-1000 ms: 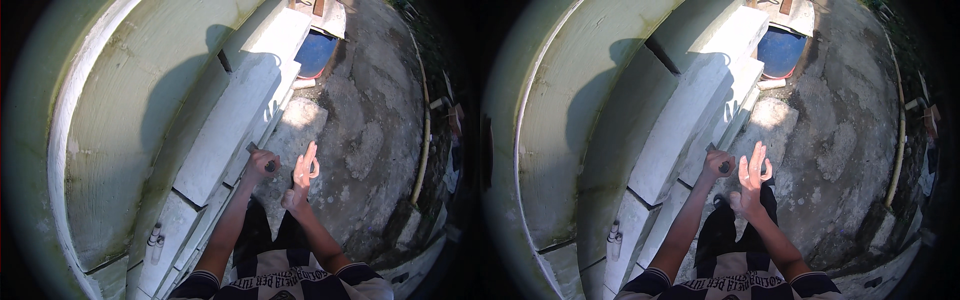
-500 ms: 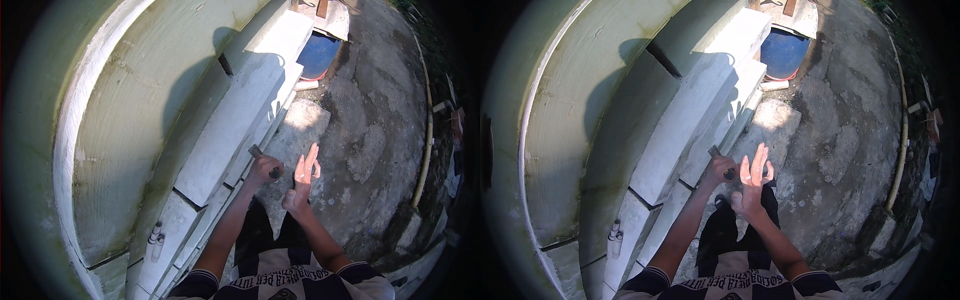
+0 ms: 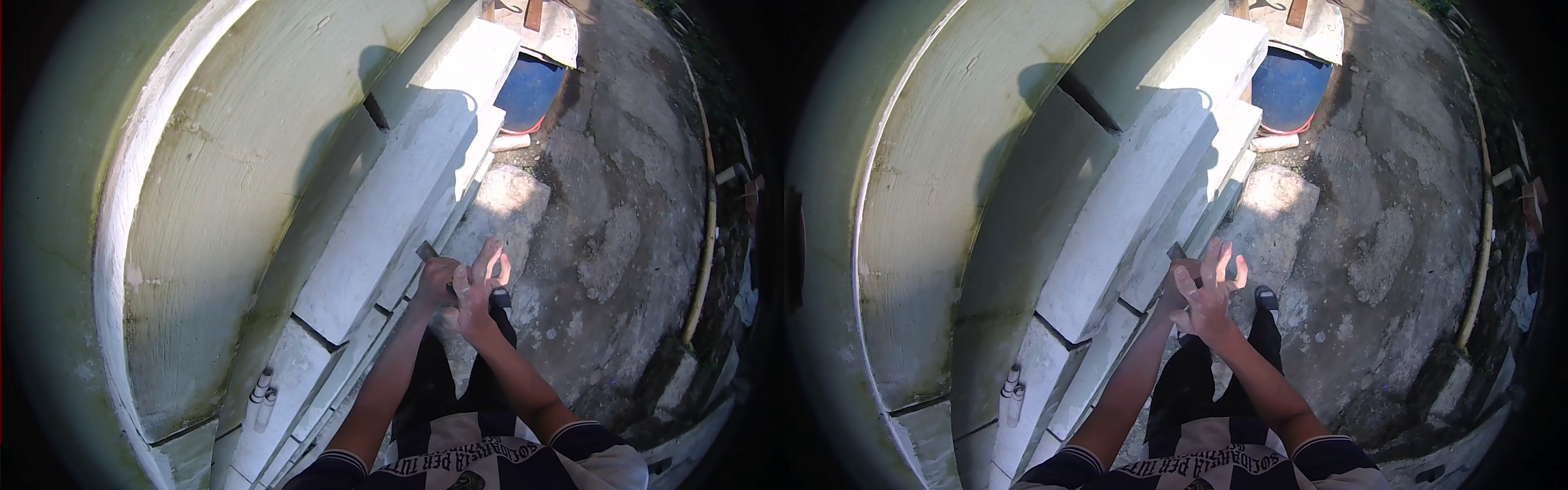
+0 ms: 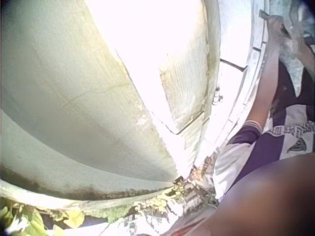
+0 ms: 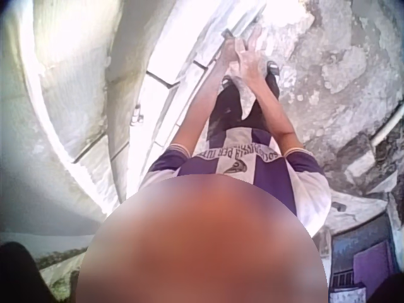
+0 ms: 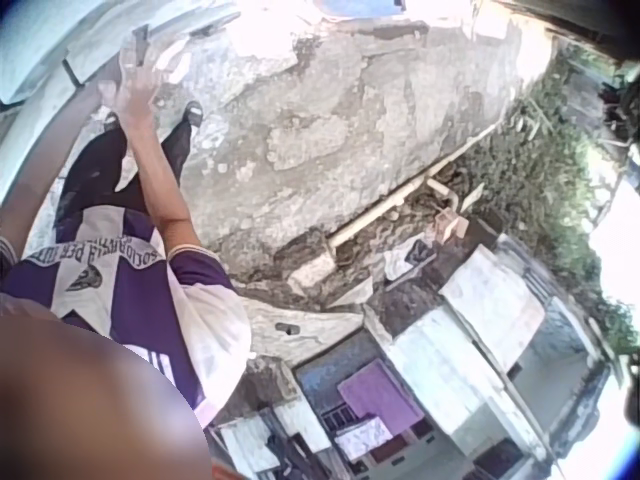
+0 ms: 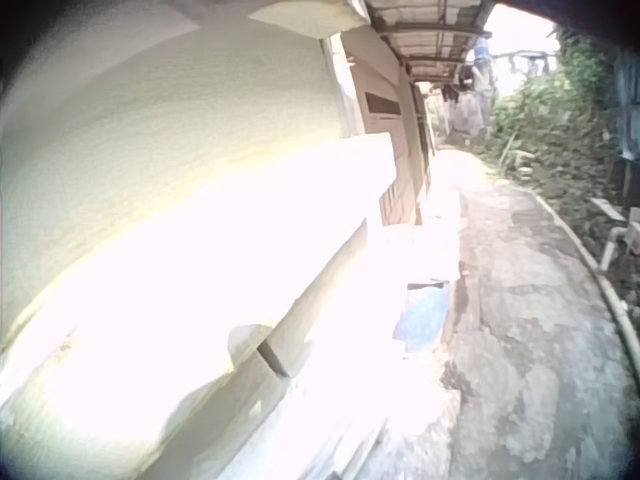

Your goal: The recorder uses a chisel-like tool to scrape or level a concrete/stone ledge, then moves to an indoor tiled area to work on a wall ledge with a brush and water/liquid.

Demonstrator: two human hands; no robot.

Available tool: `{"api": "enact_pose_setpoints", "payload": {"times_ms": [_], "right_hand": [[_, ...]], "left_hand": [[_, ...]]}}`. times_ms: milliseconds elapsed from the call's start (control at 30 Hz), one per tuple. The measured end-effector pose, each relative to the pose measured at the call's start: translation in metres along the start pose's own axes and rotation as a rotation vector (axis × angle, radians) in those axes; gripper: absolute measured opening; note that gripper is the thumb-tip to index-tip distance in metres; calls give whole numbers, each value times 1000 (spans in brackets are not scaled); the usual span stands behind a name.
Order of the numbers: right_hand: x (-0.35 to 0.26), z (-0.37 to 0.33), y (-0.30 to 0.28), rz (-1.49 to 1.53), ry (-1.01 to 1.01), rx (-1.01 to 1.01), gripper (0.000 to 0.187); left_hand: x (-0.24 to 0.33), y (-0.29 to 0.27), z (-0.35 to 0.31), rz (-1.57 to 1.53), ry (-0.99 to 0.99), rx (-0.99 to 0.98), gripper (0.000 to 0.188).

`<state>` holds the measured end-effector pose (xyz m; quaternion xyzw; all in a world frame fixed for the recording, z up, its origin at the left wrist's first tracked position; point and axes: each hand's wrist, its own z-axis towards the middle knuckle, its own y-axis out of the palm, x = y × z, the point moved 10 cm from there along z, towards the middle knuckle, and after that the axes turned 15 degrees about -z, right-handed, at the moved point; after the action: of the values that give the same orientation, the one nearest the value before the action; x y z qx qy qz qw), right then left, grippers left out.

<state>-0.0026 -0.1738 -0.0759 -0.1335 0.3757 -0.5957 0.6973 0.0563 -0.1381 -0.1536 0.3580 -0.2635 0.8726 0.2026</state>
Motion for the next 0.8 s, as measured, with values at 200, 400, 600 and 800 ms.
{"api": "enact_pose_setpoints", "payload": {"times_ms": [200,400,600,800], "right_hand": [[36,33,8,-122,113,-55,76],[28,27,-56,27,76,134,79],[22,9,46,-65,95,-216,67],[27,22,-12,103,186,-14,68]], "left_hand": [[0,-25,27,-141,-93,102,22],[1,-5,7,-36,-11,4,26],[-69,-18,-40,-328,-212,259,19],[4,-7,10,-73,-44,-128,16]]}}
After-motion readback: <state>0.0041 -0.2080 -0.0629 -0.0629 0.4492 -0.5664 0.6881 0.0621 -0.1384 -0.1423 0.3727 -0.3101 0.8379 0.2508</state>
